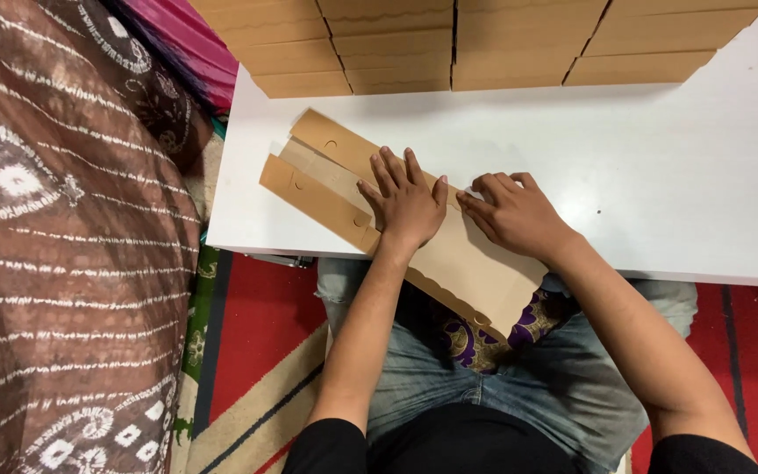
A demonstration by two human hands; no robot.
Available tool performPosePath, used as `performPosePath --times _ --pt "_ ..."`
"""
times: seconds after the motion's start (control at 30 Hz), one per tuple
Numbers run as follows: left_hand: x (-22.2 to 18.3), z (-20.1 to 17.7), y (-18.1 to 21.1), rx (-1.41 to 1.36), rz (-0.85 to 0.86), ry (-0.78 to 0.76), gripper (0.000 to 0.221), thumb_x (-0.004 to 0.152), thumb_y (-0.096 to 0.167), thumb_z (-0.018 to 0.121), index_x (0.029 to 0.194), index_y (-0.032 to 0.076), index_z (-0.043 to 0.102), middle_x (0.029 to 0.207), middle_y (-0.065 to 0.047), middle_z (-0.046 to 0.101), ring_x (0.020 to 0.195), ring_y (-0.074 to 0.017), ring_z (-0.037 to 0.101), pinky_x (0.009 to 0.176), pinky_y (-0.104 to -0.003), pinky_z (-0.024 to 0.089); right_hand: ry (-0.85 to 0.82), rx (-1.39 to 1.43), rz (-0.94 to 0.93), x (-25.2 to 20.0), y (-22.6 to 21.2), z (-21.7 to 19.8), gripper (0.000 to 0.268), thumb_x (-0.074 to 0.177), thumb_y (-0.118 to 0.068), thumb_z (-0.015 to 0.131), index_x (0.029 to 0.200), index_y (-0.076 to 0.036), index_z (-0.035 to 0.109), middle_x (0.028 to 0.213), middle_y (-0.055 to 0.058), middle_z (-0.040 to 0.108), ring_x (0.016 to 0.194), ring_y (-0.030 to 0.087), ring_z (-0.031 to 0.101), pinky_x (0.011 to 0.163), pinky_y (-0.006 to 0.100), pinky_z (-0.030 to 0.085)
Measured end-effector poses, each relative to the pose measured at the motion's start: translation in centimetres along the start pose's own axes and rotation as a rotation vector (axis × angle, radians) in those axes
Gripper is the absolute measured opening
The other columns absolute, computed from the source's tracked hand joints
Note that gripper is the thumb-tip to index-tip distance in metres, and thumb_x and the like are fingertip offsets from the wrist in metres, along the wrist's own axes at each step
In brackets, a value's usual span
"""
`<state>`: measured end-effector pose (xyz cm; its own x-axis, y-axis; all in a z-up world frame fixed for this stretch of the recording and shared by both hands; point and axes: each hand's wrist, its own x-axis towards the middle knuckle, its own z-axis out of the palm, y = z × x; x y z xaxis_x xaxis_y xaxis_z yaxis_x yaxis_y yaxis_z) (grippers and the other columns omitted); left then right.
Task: Assembling a cardboard box by folding and creasing a flat template on a table.
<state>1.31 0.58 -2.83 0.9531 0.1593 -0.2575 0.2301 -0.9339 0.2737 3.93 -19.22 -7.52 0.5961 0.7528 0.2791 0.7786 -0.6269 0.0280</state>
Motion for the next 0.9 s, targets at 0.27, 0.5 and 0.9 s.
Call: performPosePath --times 0.27,0.5,0.9 --pt "-0.2 0.4 0.3 0.028 -0.021 -0.011 0.079 0.106 0.051 0.022 0.161 -0.004 0.01 0.164 -0.038 -0.005 0.152 -0.0554 -0.011 0.11 -0.081 -0.002 0.083 -0.028 0.002 -5.1 0.8 -1.3 0.024 0.105 -0.036 0.058 0.114 -0.022 0.076 0.127 -0.004 0.064 0.121 0.013 0.064 0.104 0.041 0.044" --pt "0.3 0.9 0.3 0.007 -0.003 0.047 0.079 0.108 0.05 0.026 0.161 -0.007 0.012 0.162 -0.04 -0.005 0.15 -0.0576 -0.012 0.107 -0.082 -0.006 0.066 -0.041 0.077 -10.0 1.6 -3.8 0.022 0.103 -0.037 0.061 0.117 -0.03 0.076 0.135 -0.009 0.068 0.134 0.009 0.061 0.112 0.039 0.042" --pt "0.4 1.6 -0.1 0.013 0.028 0.073 0.08 0.109 0.051 0.027 0.16 -0.009 0.013 0.161 -0.042 -0.005 0.149 -0.0595 -0.012 0.107 -0.083 -0.004 0.082 0.009 0.096 -12.3 2.5 -4.0 0.024 0.103 -0.036 0.064 0.124 -0.028 0.072 0.132 -0.009 0.071 0.134 0.01 0.062 0.117 0.039 0.04"
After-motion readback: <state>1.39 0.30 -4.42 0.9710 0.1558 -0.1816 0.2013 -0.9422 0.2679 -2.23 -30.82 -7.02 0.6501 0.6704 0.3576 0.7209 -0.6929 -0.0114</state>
